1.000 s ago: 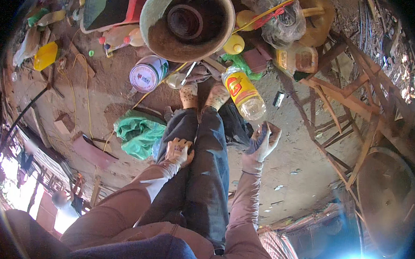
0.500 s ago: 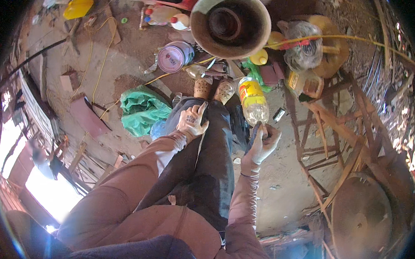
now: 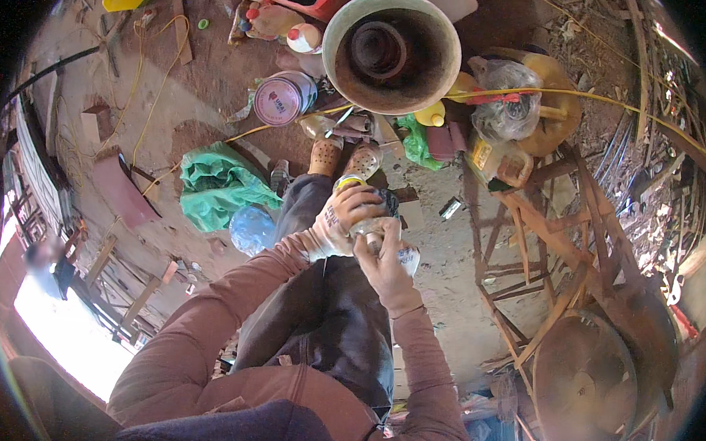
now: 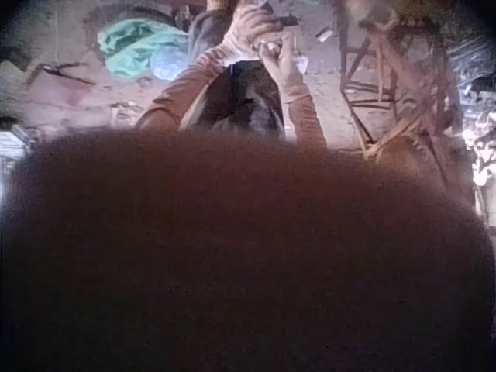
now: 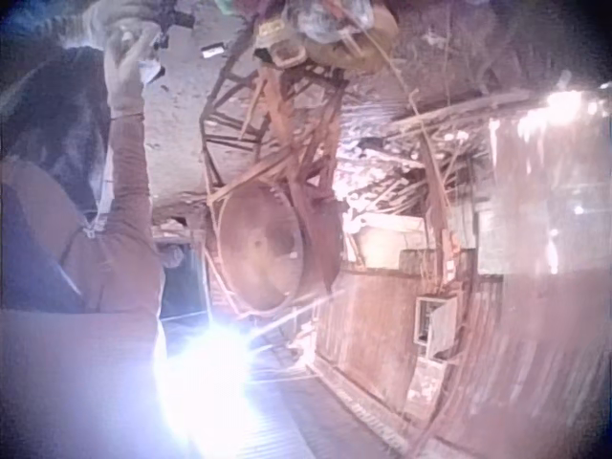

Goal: The person pours liquid from a large yellow container into several smaller plastic bottles. They handle the bottles one at a time, unscrewing caps, filling them, and placing them back on the cluttered floor.

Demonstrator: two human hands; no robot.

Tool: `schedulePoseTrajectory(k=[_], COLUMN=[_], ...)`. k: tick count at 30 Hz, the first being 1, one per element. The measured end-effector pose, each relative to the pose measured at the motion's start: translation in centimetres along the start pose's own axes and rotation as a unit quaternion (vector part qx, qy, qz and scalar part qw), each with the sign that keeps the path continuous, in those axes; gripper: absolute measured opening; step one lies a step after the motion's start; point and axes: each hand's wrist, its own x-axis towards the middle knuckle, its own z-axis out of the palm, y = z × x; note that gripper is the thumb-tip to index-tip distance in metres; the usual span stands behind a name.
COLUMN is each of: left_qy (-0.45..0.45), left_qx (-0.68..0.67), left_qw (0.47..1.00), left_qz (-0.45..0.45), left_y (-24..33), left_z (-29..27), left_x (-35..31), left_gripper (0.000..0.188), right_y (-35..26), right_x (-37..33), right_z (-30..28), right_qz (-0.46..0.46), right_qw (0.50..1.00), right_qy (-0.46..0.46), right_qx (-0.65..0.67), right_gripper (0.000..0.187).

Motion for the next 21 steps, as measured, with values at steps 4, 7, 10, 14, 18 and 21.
schedulePoseTrajectory(k=[4, 7, 10, 14, 18, 21], left_qy=[-0.029, 0.017, 0.000, 0.066, 0.086, 0.065], left_qx=[-0.013, -0.038, -0.061, -0.093, -0.059, -0.048], left_qw=[0.999, 0.999, 0.996, 0.958, 0.960, 0.970], left_qz=[0.037, 0.021, -0.057, -0.264, -0.258, -0.229], left_y=[-1.3, -2.4, -3.2, -2.3, -1.8, -2.2], left_z=[0.3, 1.0, 1.6, 1.4, 1.3, 1.4], left_x=[0.0, -0.7, -1.5, -1.7, -2.9, -3.1], left_gripper=[0.054, 0.052, 0.044, 0.018, 0.018, 0.018], right_y=[-0.9, -1.3, -1.2, 3.3, 11.3, 16.5], right_x=[2.4, 4.0, 6.8, 13.3, 21.0, 25.1], right_z=[0.1, -0.3, -0.5, -2.4, -3.8, -5.6], right_qz=[-0.102, -0.117, -0.130, 0.154, 0.161, 0.145], right_qw=[0.990, 0.970, 0.951, 0.973, 0.961, 0.937], right_qy=[-0.027, -0.095, -0.163, -0.166, 0.156, 0.200], right_qx=[-0.096, -0.190, -0.229, 0.040, -0.164, -0.248], right_gripper=[0.036, 0.037, 0.036, 0.044, 0.051, 0.058])
